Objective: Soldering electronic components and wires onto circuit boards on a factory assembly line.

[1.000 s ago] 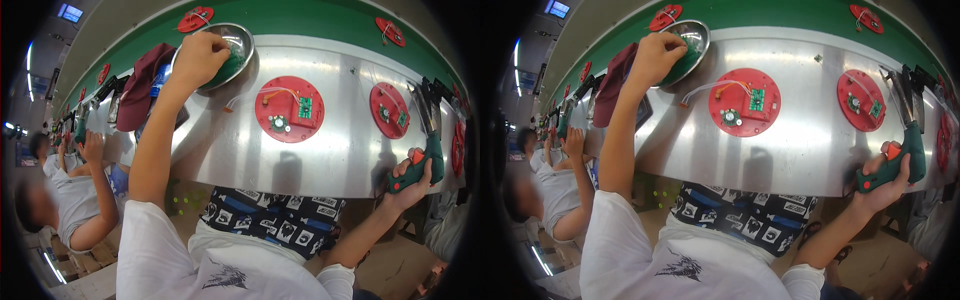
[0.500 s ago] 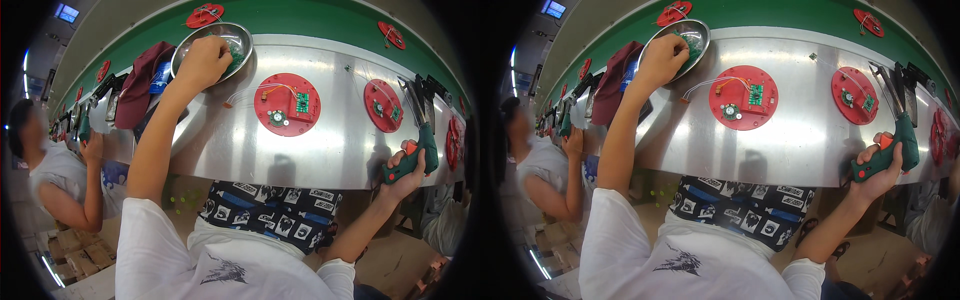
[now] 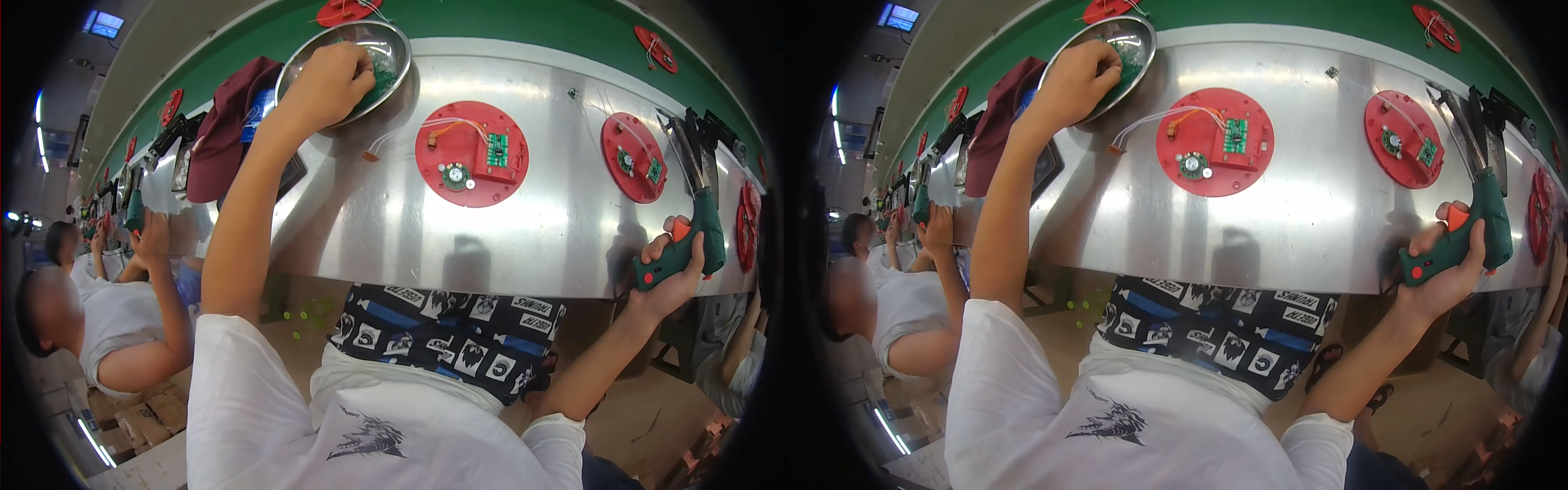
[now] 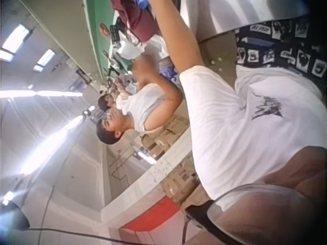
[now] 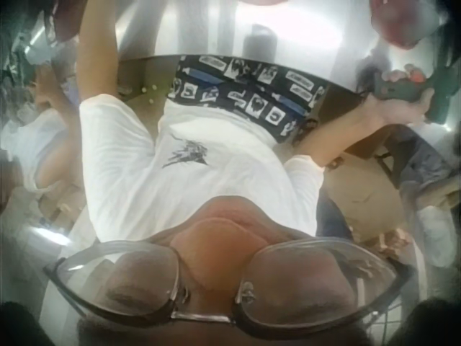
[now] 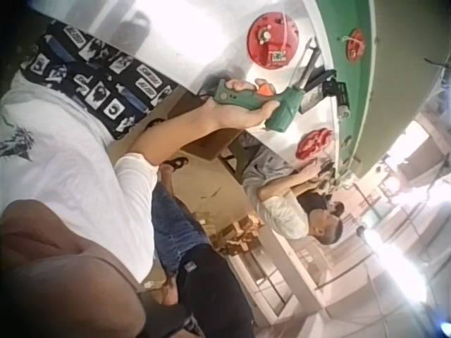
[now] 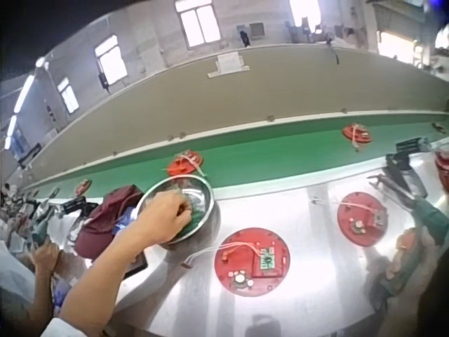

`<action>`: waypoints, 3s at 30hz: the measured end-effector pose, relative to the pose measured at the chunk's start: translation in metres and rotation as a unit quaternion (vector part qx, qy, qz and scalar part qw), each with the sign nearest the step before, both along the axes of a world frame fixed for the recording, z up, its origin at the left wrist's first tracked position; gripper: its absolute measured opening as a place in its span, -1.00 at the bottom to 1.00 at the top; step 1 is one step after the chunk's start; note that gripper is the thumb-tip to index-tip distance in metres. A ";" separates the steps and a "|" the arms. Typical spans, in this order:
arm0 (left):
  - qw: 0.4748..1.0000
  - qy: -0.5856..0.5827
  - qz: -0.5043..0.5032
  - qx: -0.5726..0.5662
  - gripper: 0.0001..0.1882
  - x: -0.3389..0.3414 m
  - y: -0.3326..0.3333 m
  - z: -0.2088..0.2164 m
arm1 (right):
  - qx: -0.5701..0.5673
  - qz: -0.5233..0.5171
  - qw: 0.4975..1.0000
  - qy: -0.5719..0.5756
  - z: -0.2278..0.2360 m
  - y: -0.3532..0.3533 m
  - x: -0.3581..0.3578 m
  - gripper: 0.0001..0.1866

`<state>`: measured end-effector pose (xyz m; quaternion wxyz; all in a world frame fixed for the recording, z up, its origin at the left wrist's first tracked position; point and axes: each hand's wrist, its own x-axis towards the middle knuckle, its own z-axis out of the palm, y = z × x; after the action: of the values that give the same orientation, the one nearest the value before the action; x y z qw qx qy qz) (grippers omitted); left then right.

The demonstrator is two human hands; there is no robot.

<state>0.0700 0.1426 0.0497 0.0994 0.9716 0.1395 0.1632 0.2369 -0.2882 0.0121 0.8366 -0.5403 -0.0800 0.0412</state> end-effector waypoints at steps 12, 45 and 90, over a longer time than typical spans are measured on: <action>0.907 -0.217 -0.057 -0.358 -0.88 -0.009 -0.006 0.036 | 0.013 0.032 0.999 -0.020 0.011 -0.003 -0.019 -0.62; 0.960 -0.244 -0.111 -0.077 -0.92 -0.007 -0.142 -0.044 | -0.180 0.192 0.955 -0.138 0.008 0.026 -0.093 -0.50; 0.965 -0.221 -0.124 -0.063 -0.89 -0.009 -0.139 -0.044 | -0.102 0.240 0.960 -0.096 0.005 0.017 -0.075 -0.46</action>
<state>0.0609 0.0035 0.0058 0.2076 0.9131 0.0029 0.3510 0.1621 -0.2712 0.0174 0.7307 -0.5894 -0.2824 0.1973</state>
